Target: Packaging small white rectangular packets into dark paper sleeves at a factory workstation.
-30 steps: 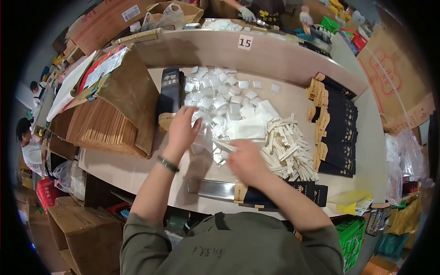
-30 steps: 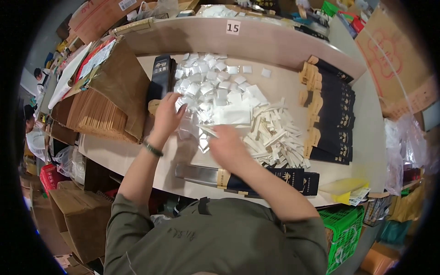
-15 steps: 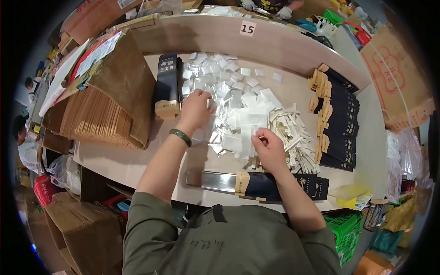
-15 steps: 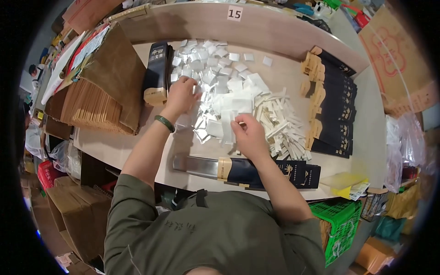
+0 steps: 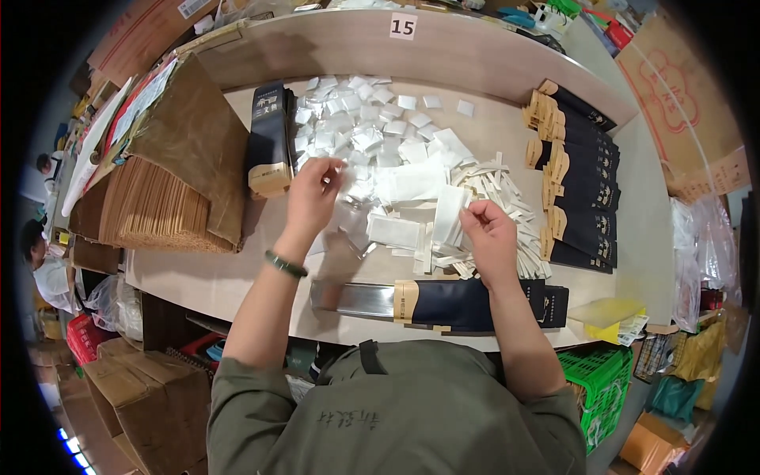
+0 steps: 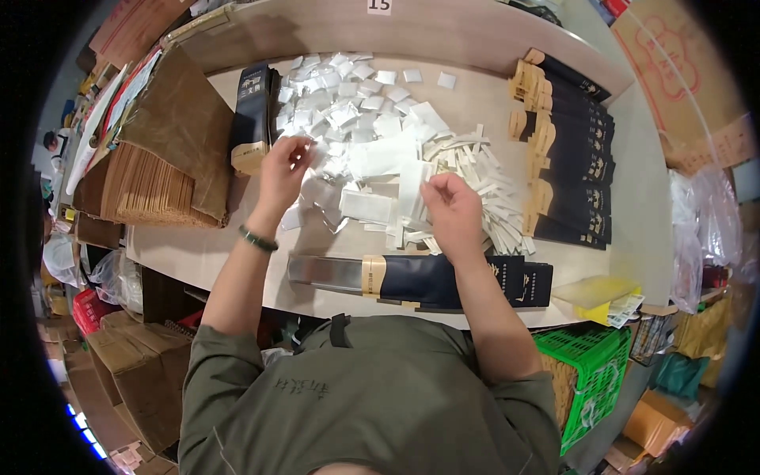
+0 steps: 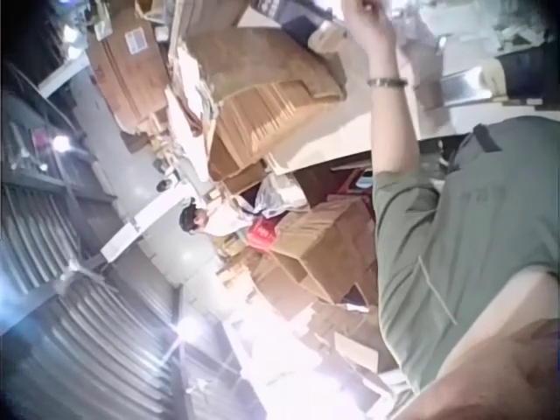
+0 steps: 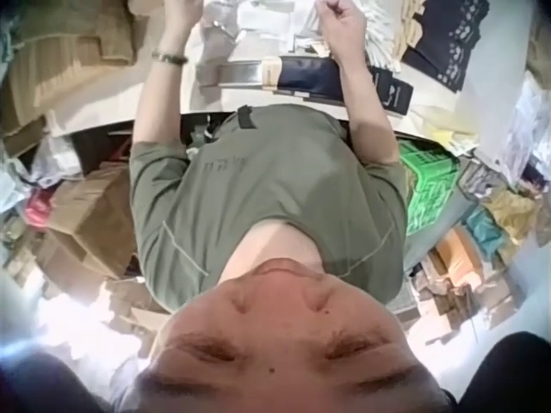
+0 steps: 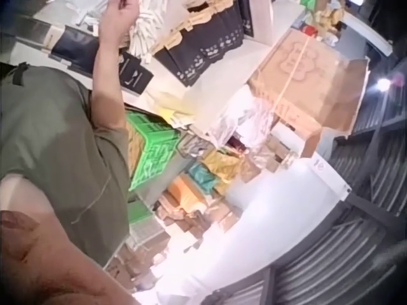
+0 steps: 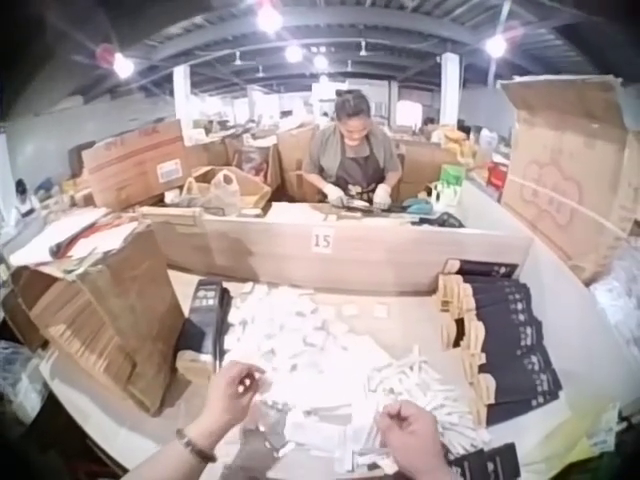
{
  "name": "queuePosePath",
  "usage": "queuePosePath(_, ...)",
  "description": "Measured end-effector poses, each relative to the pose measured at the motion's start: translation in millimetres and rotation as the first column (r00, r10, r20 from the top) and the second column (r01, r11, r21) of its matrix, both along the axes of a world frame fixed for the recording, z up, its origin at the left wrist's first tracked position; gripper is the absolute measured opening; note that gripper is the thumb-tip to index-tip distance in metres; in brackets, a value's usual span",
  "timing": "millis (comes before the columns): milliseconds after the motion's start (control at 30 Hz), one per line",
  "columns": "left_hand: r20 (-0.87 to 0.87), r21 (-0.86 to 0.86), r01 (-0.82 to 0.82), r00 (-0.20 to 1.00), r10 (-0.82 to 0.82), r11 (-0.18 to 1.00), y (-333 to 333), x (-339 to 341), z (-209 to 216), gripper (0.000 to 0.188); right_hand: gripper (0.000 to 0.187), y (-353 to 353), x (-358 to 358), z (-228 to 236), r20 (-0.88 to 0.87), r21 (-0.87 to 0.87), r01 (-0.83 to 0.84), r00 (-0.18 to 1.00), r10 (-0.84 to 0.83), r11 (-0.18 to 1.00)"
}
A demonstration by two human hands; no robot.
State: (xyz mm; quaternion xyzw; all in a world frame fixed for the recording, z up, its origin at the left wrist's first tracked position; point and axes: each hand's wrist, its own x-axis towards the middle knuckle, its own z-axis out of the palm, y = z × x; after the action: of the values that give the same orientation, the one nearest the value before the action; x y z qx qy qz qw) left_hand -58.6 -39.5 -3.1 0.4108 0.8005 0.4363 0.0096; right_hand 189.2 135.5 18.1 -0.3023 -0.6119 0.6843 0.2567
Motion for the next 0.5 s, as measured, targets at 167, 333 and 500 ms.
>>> queuePosePath(167,0.345,-0.312,0.476,0.863,-0.369,0.822,-84,84,38,0.022,0.004,12,-1,5,-0.075,-0.043,-0.002,0.997,-0.001,0.999)
queuePosePath(333,0.122,-0.216,0.227,0.971,-0.204,0.95,-105,134,-2,0.028,0.005,14,-23,11,0.024,-0.062,-0.095,0.995,0.096,0.994)
queuePosePath(500,0.119,-0.146,0.103,0.989,-0.086,0.984,-104,140,-6,0.036,0.009,5,-47,28,0.084,0.498,-0.058,0.996,0.018,0.865)
